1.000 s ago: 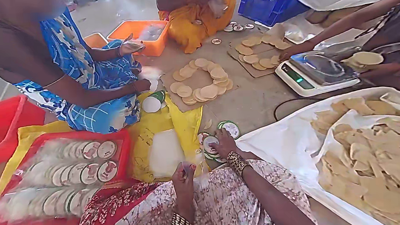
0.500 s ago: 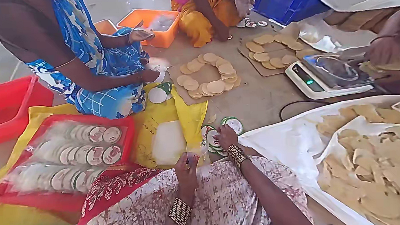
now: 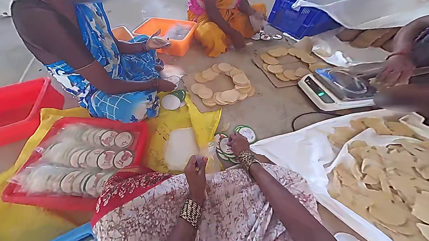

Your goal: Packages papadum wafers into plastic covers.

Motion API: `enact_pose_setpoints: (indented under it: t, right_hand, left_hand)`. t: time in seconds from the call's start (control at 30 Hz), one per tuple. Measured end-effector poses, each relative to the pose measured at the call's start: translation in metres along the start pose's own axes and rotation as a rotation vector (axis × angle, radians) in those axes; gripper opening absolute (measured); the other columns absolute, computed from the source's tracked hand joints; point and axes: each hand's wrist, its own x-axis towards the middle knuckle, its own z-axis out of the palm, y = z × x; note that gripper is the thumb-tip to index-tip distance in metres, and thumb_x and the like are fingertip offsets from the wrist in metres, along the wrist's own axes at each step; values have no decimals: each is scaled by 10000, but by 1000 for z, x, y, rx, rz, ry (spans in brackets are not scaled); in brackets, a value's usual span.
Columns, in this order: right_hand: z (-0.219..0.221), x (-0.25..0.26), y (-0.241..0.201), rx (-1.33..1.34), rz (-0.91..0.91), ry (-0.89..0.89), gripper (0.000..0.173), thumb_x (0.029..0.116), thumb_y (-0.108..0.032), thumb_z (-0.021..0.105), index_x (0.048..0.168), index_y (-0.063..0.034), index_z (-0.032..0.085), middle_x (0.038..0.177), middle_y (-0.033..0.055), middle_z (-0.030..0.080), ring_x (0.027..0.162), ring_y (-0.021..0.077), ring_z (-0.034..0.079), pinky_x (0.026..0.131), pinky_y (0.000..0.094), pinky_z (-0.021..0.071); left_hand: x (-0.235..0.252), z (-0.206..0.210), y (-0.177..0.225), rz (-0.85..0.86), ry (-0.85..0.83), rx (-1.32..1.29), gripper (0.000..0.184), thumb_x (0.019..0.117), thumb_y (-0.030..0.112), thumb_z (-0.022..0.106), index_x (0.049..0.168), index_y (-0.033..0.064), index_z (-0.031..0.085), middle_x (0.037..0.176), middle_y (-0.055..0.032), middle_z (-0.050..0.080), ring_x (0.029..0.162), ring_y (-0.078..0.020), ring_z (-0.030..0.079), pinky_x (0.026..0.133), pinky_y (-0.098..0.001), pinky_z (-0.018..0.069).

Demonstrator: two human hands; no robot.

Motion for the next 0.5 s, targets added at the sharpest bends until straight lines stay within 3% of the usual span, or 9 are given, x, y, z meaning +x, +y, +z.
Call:
enact_pose_setpoints:
  t: [0.1,0.2,0.27,0.33,0.4,0.5]
  right_hand:
    - [-2,-3,-5,-54,-2,-37,287,996,-191,627,1204,-4,691,1305,254,626,1259,422,575,1051,599,434]
    - [2,-6,-2,-53,-34,-10,385,1006,-244,620,1282,24,644,1383,274,577,1321,435,531,1092,611,402]
    - [6,-11,3,2,-60,32,637,953,-403,701,1390,36,552,1477,301,479,1386,471,447,1121,635,358]
    - [10,-17,1,-17,-26,52,896,837,-536,789,1487,-10,466,1531,275,425,1415,463,404,1119,643,349]
    - [13,-20,-3,-5,5,71,958,788,-549,824,1506,-30,460,1542,269,416,1417,468,396,1116,653,343]
    - [7,-23,-8,28,37,49,920,815,-500,818,1510,-20,453,1563,272,390,1443,468,368,1139,669,309]
  left_hand:
    - [1,-3,-1,-8,36,-22,77,907,55,693,896,-21,692,784,-18,693,706,-22,660,698,-194,573]
    - [2,-3,-3,-1,57,-18,75,900,57,696,876,-14,695,752,-9,670,672,-15,624,663,-185,542]
    - [1,-4,-2,-9,56,-13,69,899,56,695,880,-11,693,740,-7,661,659,-11,613,650,-183,533]
    - [0,-4,0,-14,55,-14,63,900,54,697,880,-5,693,742,-8,661,657,-18,611,646,-187,530]
    - [-1,-6,1,-7,51,-3,68,903,63,695,886,-3,698,755,-13,669,674,-22,621,662,-192,538]
    - [0,-6,3,36,38,22,109,902,75,690,909,-33,698,791,-33,678,706,-22,630,700,-206,549]
